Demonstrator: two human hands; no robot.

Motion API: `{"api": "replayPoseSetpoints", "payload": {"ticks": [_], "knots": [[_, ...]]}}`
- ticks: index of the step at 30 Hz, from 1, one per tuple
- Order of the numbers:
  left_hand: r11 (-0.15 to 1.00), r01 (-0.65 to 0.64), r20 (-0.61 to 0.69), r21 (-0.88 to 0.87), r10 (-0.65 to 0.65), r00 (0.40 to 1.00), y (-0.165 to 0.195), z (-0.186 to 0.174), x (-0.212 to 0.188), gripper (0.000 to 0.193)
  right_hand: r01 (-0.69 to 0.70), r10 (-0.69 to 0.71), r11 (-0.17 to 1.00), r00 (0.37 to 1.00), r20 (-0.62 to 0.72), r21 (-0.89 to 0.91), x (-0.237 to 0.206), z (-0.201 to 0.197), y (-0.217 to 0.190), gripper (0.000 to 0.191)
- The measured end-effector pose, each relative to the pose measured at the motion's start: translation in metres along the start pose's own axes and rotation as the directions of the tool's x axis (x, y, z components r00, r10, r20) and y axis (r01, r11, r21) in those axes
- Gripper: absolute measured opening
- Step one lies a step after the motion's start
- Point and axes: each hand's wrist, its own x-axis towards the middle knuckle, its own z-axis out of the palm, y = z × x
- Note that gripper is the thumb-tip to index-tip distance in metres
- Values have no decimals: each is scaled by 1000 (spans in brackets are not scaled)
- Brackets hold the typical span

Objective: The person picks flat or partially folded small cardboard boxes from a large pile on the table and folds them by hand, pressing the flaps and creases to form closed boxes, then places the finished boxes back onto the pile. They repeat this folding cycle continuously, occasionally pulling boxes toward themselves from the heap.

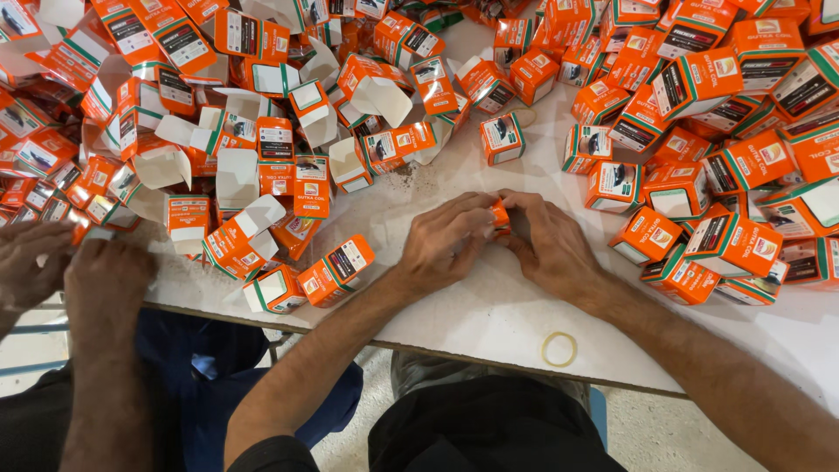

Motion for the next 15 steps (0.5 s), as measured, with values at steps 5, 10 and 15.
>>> {"api": "replayPoseSetpoints", "payload": {"ticks": [5,10,15], "knots": [[996,-10,-7,86,11,1000,0,5,2,24,-7,7,1000,1000,10,-9,-1,-3,7,65],[983,-49,15,176,47,999,1,12,3,29,76,-76,997,997,1,-34,-2,-8,10,66],[983,-64,79,173,51,996,2,14,3,27,-51,50,999,997,50,14,-4,-11,12,64]]}}
